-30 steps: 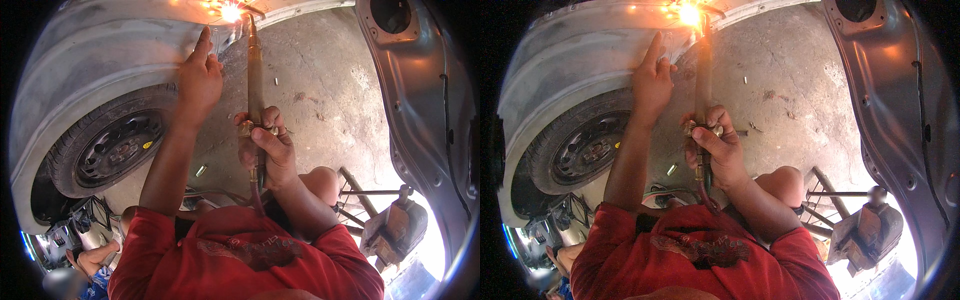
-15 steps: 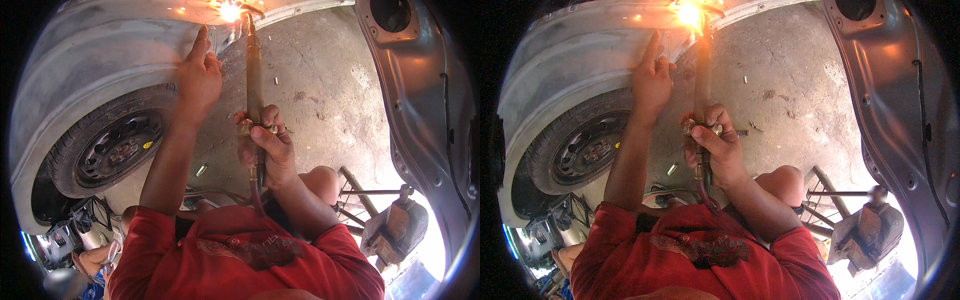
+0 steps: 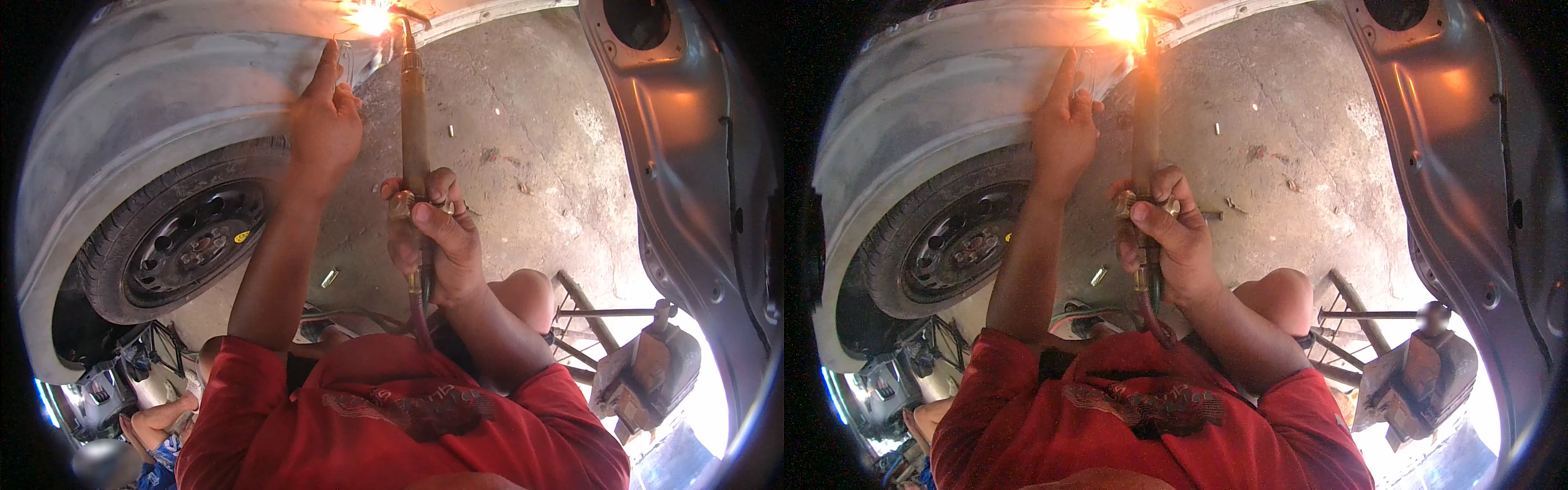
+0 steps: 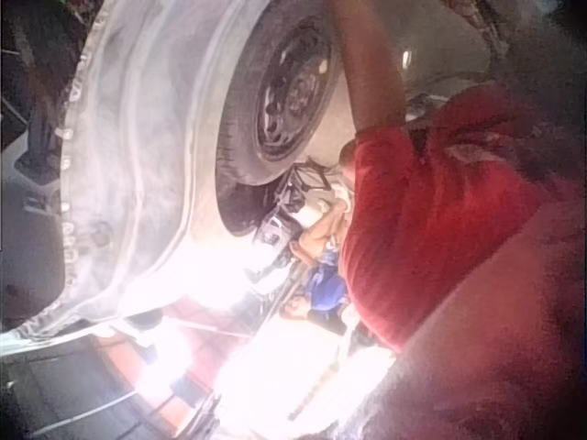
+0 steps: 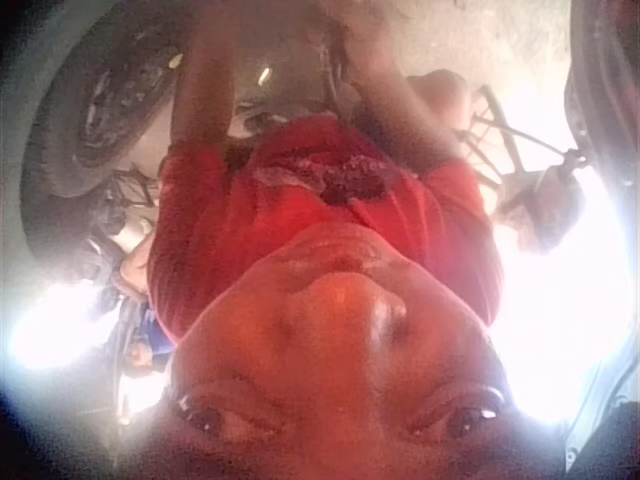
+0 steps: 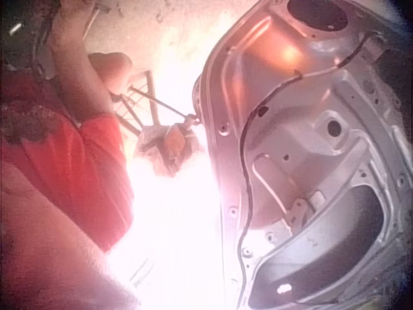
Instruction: The person welds the inner wheel arch area of a car using a handheld welding torch and filler rod. They repeatedly apply weld beads along the seam, pause to inspect, and adjust the panel alignment.
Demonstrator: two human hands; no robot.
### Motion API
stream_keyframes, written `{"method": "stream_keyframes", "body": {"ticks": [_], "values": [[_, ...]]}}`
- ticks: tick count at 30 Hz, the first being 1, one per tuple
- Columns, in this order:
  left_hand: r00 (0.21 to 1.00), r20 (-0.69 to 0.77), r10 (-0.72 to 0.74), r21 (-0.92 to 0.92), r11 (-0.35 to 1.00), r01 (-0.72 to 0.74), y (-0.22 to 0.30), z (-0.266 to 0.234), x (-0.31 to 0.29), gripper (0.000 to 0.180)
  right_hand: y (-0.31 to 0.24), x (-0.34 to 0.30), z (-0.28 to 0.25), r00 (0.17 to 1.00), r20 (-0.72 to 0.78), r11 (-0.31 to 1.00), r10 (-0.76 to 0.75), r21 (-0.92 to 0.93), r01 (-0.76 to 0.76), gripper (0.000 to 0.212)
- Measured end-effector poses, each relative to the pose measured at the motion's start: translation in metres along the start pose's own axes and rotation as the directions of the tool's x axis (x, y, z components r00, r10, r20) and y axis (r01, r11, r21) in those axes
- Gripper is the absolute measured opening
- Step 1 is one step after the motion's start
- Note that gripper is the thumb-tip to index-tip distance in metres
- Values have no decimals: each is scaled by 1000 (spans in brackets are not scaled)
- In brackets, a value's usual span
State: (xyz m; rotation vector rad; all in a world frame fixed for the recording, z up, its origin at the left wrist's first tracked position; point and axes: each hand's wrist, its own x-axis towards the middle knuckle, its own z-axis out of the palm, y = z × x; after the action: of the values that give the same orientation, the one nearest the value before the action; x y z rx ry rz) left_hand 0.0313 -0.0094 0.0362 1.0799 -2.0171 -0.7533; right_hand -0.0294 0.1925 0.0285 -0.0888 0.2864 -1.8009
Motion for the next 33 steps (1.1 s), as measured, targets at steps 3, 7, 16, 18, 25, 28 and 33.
{"method": "stream_keyframes", "body": {"ticks": [3,7,16,18,25,28,33], "values": [[1000,0,11,5,1000,-11,0,1,1,56,0,0,0,1000,5,1000,-3,4,3,26],[1000,11,-6,-5,1000,6,2,0,1,57,0,1,0,1000,2,1000,-2,3,2,25],[995,-31,98,39,994,-97,-12,4,5,59,1,2,-1,1000,4,1000,10,17,-10,25],[999,-9,38,3,999,-38,-9,4,3,59,0,1,-1,1000,-5,1000,11,18,-11,25],[1000,2,-9,-14,1000,9,-1,3,2,57,-1,1,0,1000,-24,1000,13,12,-12,25],[1000,3,3,-11,1000,-3,-2,5,3,57,-1,2,-2,1000,-19,1000,14,7,-14,25],[1000,-11,18,7,1000,-18,-4,5,3,55,0,2,-2,1000,1,1000,14,5,-14,24]]}}
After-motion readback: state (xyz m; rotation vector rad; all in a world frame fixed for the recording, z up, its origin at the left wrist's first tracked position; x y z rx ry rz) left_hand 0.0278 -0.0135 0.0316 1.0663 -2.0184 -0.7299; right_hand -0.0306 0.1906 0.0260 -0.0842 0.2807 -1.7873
